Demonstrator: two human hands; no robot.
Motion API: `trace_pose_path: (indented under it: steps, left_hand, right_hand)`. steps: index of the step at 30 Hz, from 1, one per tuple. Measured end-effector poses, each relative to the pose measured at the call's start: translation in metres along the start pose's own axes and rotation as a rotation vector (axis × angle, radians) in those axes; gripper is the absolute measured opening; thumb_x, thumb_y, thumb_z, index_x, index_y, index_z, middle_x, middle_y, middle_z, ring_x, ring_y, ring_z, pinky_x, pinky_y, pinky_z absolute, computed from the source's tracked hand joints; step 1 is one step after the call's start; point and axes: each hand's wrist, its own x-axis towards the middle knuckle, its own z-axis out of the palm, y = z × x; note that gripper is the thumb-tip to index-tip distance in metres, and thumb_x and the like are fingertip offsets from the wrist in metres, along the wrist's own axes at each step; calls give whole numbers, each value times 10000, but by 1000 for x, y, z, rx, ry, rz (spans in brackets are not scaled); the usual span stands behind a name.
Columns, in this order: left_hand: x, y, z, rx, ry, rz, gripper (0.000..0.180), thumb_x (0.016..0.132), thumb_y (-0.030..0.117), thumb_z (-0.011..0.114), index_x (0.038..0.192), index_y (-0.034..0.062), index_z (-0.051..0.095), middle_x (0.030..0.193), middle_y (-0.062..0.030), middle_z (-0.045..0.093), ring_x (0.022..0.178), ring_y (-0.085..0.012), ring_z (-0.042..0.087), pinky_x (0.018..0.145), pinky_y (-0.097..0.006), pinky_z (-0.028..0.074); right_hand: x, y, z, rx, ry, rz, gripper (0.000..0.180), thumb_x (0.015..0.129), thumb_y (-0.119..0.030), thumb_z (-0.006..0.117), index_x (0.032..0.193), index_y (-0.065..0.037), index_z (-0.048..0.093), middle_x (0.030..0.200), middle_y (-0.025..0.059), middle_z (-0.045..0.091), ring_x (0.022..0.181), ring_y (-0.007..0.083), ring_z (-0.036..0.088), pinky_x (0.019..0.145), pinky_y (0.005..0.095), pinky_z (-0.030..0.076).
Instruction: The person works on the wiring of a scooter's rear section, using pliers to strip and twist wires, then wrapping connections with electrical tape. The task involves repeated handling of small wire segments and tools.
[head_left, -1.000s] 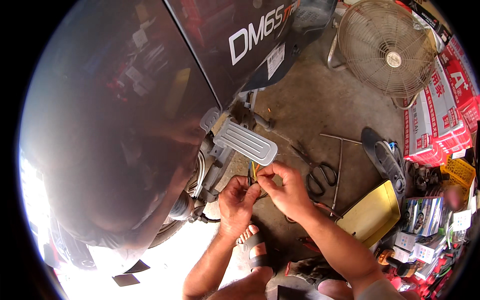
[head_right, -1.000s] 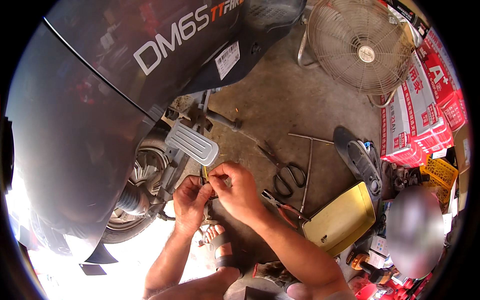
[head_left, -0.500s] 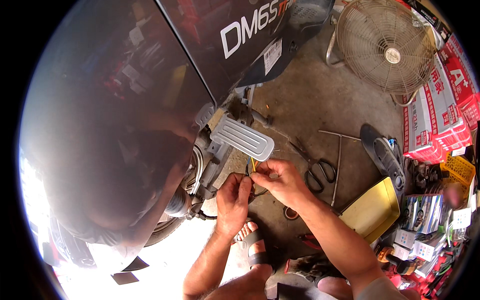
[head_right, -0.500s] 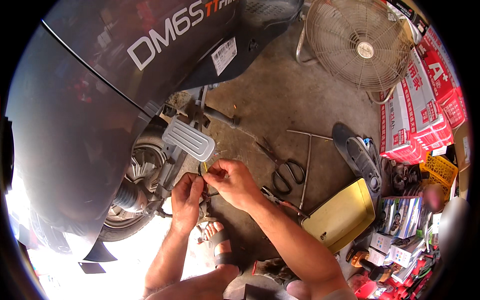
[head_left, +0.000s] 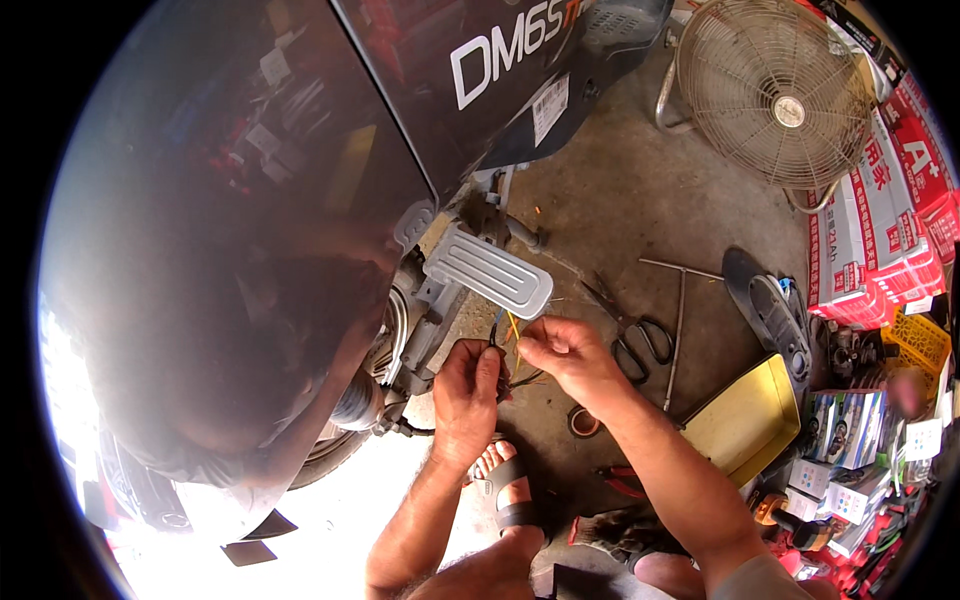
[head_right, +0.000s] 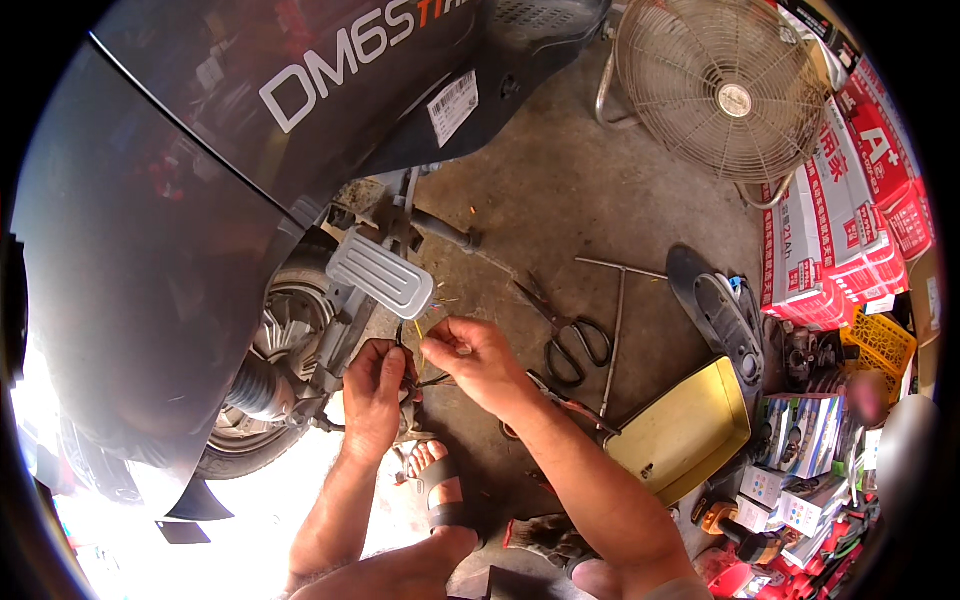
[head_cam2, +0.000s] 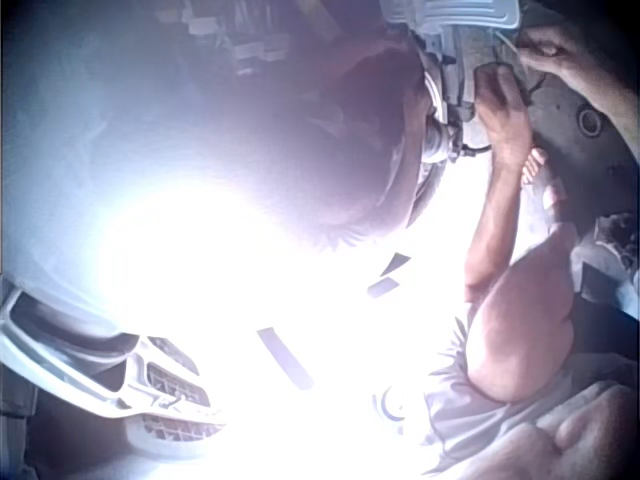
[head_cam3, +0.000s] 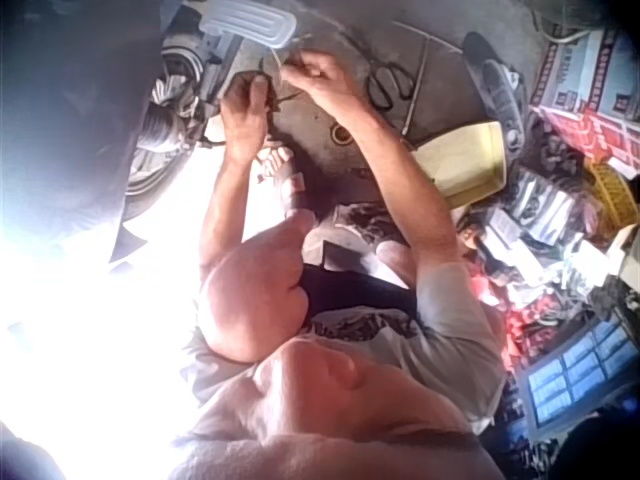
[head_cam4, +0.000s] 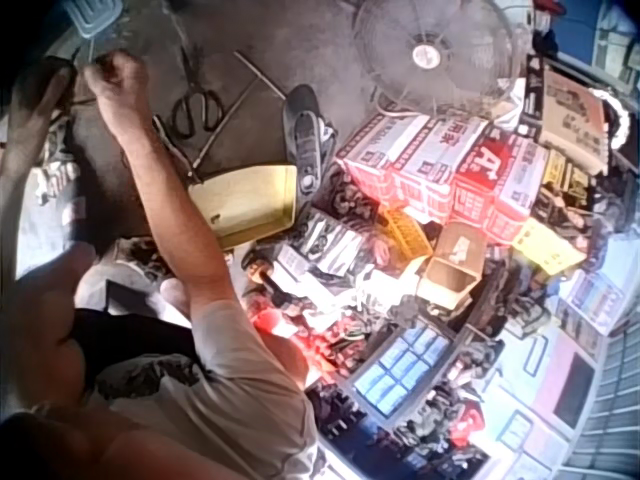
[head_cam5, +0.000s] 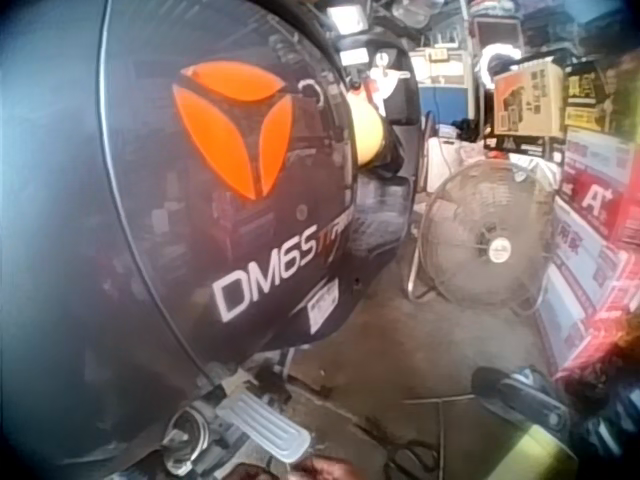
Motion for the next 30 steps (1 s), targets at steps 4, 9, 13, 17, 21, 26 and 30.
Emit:
trace_pose_path:
  steps: [4,9,13,17,21,26,30]
  left_hand:
    - [0,-1,-2,-31,-16,-11,192,992,148,509,947,-34,548,713,-43,571,595,-94,523,564,-253,462]
    - [0,1,-2,-26,-40,-10,186,993,160,499,941,-13,541,758,-33,564,616,-85,505,560,-240,460]
    - [0,3,-3,-21,-48,-3,186,993,162,502,945,-14,543,760,-32,563,625,-87,510,564,-241,461]
    - [-1,2,-2,-71,-40,-20,184,991,152,519,958,-27,548,744,-33,570,628,-88,520,579,-253,475]
    - [1,-3,-2,-40,-34,-2,168,980,149,538,963,-18,548,752,-27,571,646,-82,514,598,-238,454]
    - [0,-4,1,-57,-37,12,155,959,128,567,1010,-13,528,775,-15,563,669,-70,497,613,-231,428]
    - [-1,-8,0,-31,-46,60,169,945,83,563,1064,-22,505,838,-31,571,705,-81,517,643,-232,448]
  right_hand:
    - [3,-4,-7,80,-99,97,142,904,-142,662,948,-8,677,818,-34,622,769,60,517,712,248,445]
    - [5,4,-8,99,-149,77,128,898,-132,664,929,-7,661,838,-21,628,786,67,524,731,263,451]
    - [2,13,1,90,-103,-14,127,913,-132,640,906,-8,615,834,-13,615,787,72,520,726,266,451]
    - [0,18,5,4,-64,-66,136,925,-139,622,907,-10,584,833,0,606,781,79,516,719,265,449]
    - [-2,13,1,-55,-86,-40,139,939,-156,608,971,-21,600,865,-15,600,808,76,516,744,255,445]
    - [-11,24,-34,-177,14,6,175,970,-205,572,985,-36,615,813,-47,567,752,74,504,712,248,436]
    - [-57,88,-60,-723,54,-55,90,881,-105,563,881,-19,591,761,104,651,651,280,616,604,389,469]
